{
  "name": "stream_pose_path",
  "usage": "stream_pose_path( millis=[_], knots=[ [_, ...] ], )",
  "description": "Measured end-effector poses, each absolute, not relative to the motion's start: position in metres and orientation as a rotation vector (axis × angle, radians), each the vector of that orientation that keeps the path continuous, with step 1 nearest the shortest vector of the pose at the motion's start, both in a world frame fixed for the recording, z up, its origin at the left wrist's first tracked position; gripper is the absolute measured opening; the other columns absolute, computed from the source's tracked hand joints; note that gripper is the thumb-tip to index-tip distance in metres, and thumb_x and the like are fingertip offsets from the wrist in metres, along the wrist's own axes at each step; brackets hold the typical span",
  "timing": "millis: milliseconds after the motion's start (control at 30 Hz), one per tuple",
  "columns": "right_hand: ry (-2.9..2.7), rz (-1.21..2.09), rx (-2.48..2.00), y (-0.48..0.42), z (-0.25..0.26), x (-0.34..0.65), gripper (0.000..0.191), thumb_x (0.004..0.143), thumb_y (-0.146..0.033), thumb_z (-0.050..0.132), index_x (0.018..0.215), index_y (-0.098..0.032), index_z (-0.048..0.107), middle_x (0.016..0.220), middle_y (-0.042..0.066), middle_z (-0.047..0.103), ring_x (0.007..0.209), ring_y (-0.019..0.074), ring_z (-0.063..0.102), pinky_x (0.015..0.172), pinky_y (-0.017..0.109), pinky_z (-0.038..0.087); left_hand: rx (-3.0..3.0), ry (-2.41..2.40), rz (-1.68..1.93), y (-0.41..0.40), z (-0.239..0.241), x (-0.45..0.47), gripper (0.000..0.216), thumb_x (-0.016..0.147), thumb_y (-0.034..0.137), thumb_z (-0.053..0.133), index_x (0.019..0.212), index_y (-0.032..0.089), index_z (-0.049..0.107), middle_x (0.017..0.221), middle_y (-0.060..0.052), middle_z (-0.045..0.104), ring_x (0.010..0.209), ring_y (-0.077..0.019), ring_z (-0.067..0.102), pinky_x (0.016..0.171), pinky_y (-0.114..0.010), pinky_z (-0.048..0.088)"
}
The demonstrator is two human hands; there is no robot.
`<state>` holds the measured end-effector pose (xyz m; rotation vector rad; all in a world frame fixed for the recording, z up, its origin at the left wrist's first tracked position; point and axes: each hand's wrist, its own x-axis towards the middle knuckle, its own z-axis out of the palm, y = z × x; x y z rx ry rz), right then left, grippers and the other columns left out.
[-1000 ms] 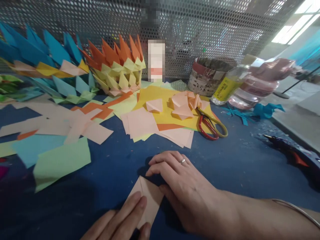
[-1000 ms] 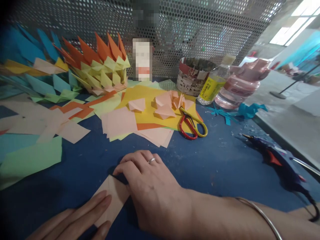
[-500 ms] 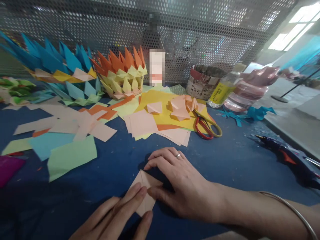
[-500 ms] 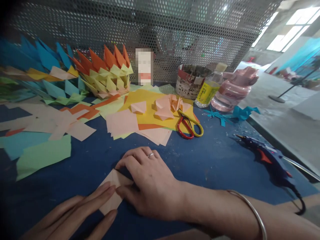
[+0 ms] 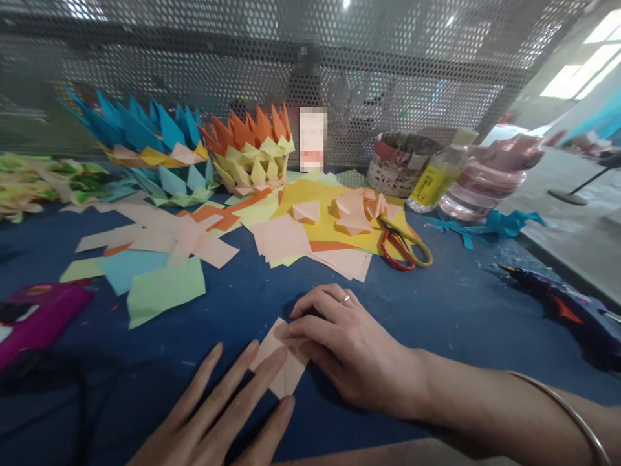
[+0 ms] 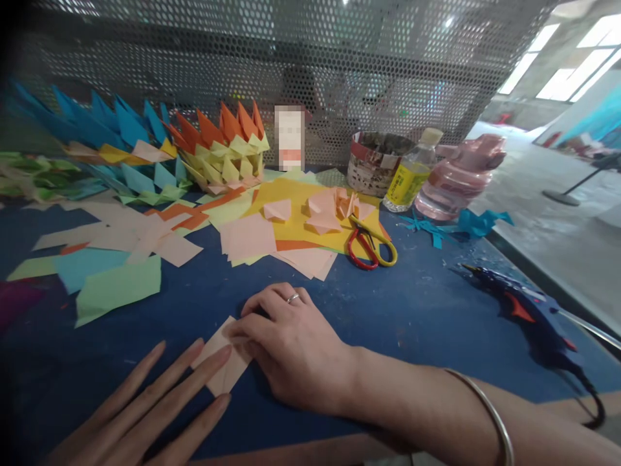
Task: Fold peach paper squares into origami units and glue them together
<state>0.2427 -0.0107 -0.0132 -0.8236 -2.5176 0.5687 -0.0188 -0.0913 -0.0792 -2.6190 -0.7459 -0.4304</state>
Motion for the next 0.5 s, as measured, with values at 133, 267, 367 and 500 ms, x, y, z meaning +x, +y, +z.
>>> stream_pose_path(
  millis=[133,267,367,500],
  knots=[
    [-2.538,0.594,-0.800,-0.012,-0.010,0.243,0.018,0.104,-0.018,0.058,0.117,-0.018,0.071,0.119,0.009,0.068,0.112,0.0257,0.055,0.097,0.043,0.042,-2.643,-0.775,-0.460,-0.089,-0.070,-0.017,0.050,0.106,0.031,0.045,0.156,0.024,0.045,0.162,-0.014,0.046,0.159,-0.0373,0.027,0.130,-0.060,0.012],
    [-2.552,0.623,-0.782,-0.014,-0.007,0.244,0.018,0.099,-0.017,0.065,0.116,-0.018,0.070,0.120,0.009,0.067,0.113,0.0257,0.054,0.097,0.043,0.042,-2.620,-0.925,-0.611,-0.096,-0.066,-0.016,0.050,0.105,0.021,0.041,0.154,0.026,0.049,0.159,-0.006,0.052,0.151,-0.0275,0.044,0.131,-0.049,0.023],
    [-2.537,0.620,-0.780,-0.013,-0.007,0.244,0.008,0.099,-0.019,0.067,0.106,-0.019,0.070,0.115,0.008,0.068,0.111,0.0245,0.055,0.096,0.042,0.041,-2.644,-0.959,-0.657,-0.100,-0.067,-0.016,0.052,0.101,0.014,0.043,0.151,0.026,0.053,0.144,-0.001,0.065,0.136,-0.0210,0.060,0.127,-0.039,0.035],
    [-2.517,0.647,-0.809,-0.012,-0.007,0.244,0.006,0.096,-0.020,0.072,0.092,-0.018,0.067,0.099,0.005,0.070,0.101,0.0217,0.058,0.089,0.037,0.041,-2.632,-0.950,-0.674,-0.095,-0.069,-0.017,0.046,0.103,0.018,0.043,0.146,0.022,0.059,0.136,-0.001,0.071,0.128,-0.0191,0.065,0.125,-0.034,0.037]
  ],
)
